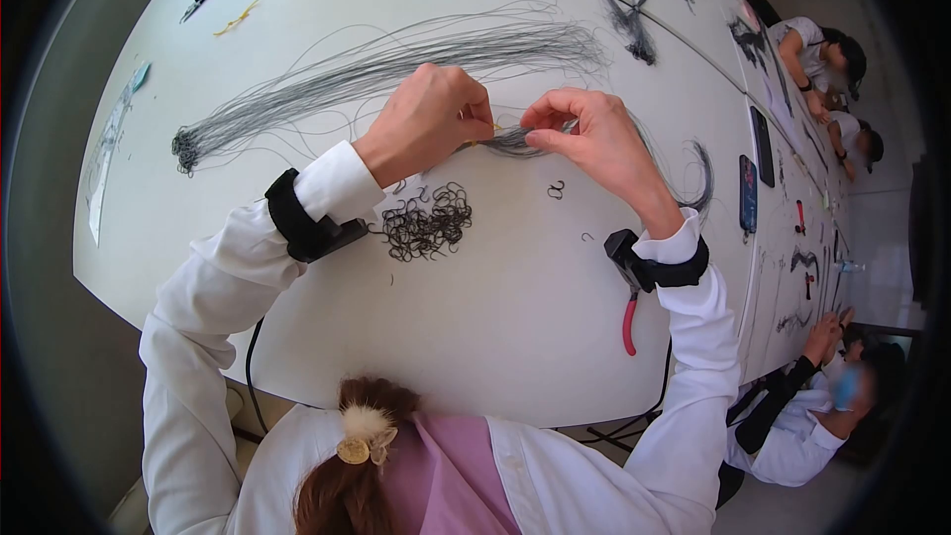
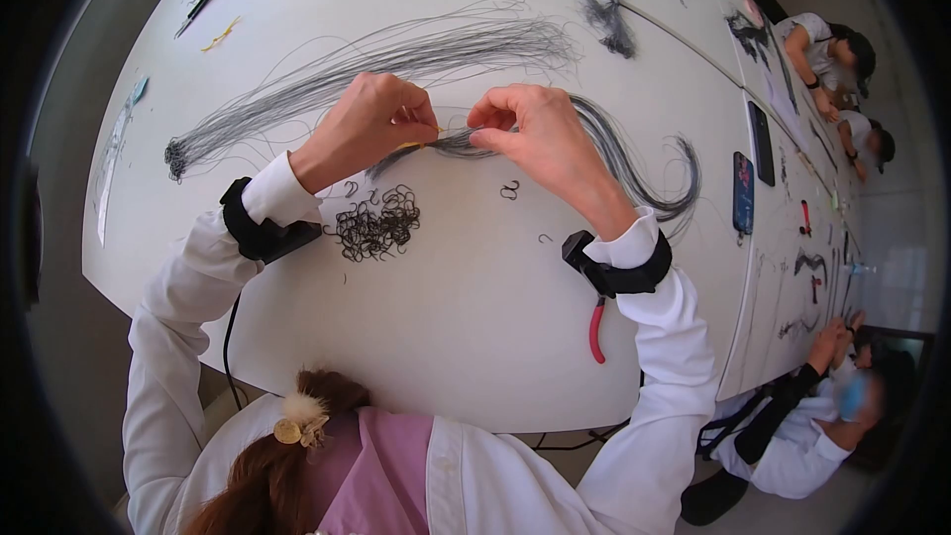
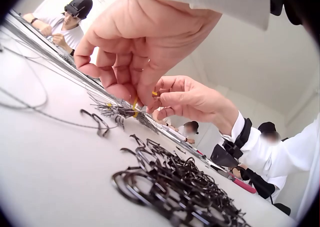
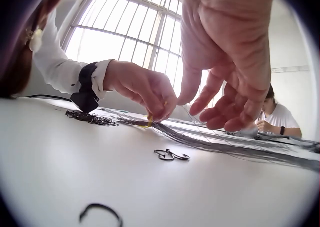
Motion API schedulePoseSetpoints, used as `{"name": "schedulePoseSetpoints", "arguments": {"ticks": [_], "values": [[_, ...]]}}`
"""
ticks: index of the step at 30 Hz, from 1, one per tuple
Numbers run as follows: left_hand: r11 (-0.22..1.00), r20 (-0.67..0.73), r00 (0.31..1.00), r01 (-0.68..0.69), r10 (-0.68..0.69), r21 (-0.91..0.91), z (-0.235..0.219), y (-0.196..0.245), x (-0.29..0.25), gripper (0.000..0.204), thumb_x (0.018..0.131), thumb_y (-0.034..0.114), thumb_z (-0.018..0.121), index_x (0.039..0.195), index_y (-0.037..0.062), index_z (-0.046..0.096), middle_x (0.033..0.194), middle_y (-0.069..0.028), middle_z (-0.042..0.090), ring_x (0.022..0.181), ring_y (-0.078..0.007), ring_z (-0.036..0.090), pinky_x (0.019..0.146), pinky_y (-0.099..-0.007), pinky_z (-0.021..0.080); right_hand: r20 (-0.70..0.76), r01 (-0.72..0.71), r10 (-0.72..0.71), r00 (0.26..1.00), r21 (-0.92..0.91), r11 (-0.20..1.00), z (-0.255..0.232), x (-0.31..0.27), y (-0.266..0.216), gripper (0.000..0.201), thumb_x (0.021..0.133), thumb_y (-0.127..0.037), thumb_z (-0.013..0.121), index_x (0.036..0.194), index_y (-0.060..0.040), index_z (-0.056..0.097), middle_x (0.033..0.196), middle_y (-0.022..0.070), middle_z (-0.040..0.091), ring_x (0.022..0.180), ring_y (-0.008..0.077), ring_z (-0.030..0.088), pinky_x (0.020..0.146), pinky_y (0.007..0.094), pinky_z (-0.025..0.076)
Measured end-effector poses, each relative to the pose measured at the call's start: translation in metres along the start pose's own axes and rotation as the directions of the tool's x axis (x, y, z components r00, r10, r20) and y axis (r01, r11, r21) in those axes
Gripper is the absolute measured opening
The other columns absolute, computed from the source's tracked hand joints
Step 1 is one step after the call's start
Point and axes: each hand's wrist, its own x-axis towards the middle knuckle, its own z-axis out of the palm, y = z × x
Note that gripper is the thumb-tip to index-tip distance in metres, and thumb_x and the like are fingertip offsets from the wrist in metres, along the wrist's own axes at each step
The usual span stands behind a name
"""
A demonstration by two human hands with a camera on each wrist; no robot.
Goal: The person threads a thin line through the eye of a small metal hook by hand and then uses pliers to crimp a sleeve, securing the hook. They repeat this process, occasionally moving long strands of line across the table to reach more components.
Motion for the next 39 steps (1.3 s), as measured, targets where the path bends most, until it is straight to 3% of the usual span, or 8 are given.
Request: {"name": "schedulePoseSetpoints", "arguments": {"ticks": [9, 10, 11, 16, 27, 29, 39], "values": [[0.999, -0.023, 1.000, -0.009, 0.010, 0.044, 0.000, -0.003, 0.000, 0.010, 0.072, 0.009, 0.068, 0.076, -0.0003, 0.068, 0.067, -0.0106, 0.065, 0.059, -0.0175, 0.062, 0.057, -0.0281, 0.048, 0.000, -0.091, 0.091, 0.996, -0.086, 0.992, -0.015, -0.003, 0.011, 0.013, 0.073, -0.005, 0.068, 0.085, 0.0006, 0.068, 0.071, 0.0066, 0.066, 0.066, 0.0120, 0.061, 0.065, 0.0244, 0.049], [0.999, -0.013, 1.000, 0.005, -0.005, 0.035, -0.001, -0.002, 0.000, 0.010, 0.071, 0.008, 0.067, 0.076, 0.0003, 0.068, 0.069, -0.0112, 0.065, 0.062, -0.0205, 0.062, 0.059, -0.0302, 0.049, -0.002, -0.094, 0.094, 0.996, -0.086, 0.992, -0.014, -0.003, 0.012, 0.013, 0.073, -0.005, 0.068, 0.085, 0.0006, 0.068, 0.071, 0.0066, 0.066, 0.066, 0.0120, 0.061, 0.065, 0.0244, 0.049], [0.999, -0.004, 1.000, 0.020, -0.020, 0.027, -0.002, -0.001, 0.001, 0.009, 0.070, 0.008, 0.067, 0.076, 0.0010, 0.068, 0.071, -0.0118, 0.066, 0.064, -0.0235, 0.063, 0.061, -0.0324, 0.049, -0.013, -0.061, 0.061, 0.998, -0.055, 0.997, -0.014, -0.003, 0.012, 0.013, 0.073, -0.005, 0.068, 0.085, 0.0005, 0.068, 0.072, 0.0067, 0.066, 0.066, 0.0125, 0.061, 0.065, 0.0245, 0.049], [0.999, 0.008, 0.999, 0.040, -0.040, 0.033, -0.002, -0.001, 0.001, 0.009, 0.070, 0.008, 0.068, 0.076, 0.0011, 0.069, 0.071, -0.0115, 0.066, 0.064, -0.0231, 0.063, 0.060, -0.0322, 0.049, -0.031, -0.012, 0.012, 0.999, 0.003, 1.000, -0.005, 0.000, 0.011, 0.011, 0.073, -0.005, 0.068, 0.082, 0.0006, 0.068, 0.073, 0.0078, 0.065, 0.066, 0.0140, 0.062, 0.065, 0.0254, 0.050], [0.998, 0.039, 0.998, 0.055, -0.056, 0.032, -0.002, -0.001, 0.000, 0.011, 0.069, 0.009, 0.069, 0.077, 0.0009, 0.069, 0.071, -0.0111, 0.067, 0.063, -0.0222, 0.063, 0.060, -0.0314, 0.049, -0.113, 0.072, -0.080, 0.990, -0.076, 0.995, -0.001, 0.000, 0.005, 0.006, 0.073, -0.005, 0.068, 0.077, -0.0006, 0.070, 0.072, 0.0076, 0.064, 0.062, 0.0156, 0.060, 0.060, 0.0269, 0.048], [0.998, 0.010, 1.000, -0.025, 0.025, 0.055, 0.000, -0.002, -0.001, 0.013, 0.068, 0.007, 0.070, 0.079, 0.0006, 0.067, 0.070, -0.0095, 0.066, 0.061, -0.0160, 0.061, 0.058, -0.0268, 0.049, -0.120, 0.087, -0.096, 0.988, -0.078, 0.993, -0.001, 0.000, 0.004, 0.006, 0.073, -0.005, 0.068, 0.077, -0.0006, 0.069, 0.073, 0.0076, 0.064, 0.062, 0.0154, 0.059, 0.060, 0.0271, 0.048], [0.993, 0.037, 0.999, -0.036, 0.032, 0.109, 0.002, -0.002, -0.002, 0.013, 0.063, 0.003, 0.071, 0.074, -0.0008, 0.065, 0.067, -0.0099, 0.064, 0.063, -0.0197, 0.063, 0.059, -0.0291, 0.049, -0.194, 0.163, -0.162, 0.968, -0.012, 0.987, -0.005, -0.001, -0.006, 0.006, 0.072, -0.002, 0.067, 0.077, 0.0000, 0.067, 0.071, 0.0065, 0.062, 0.065, 0.0134, 0.059, 0.061, 0.0257, 0.047]]}}
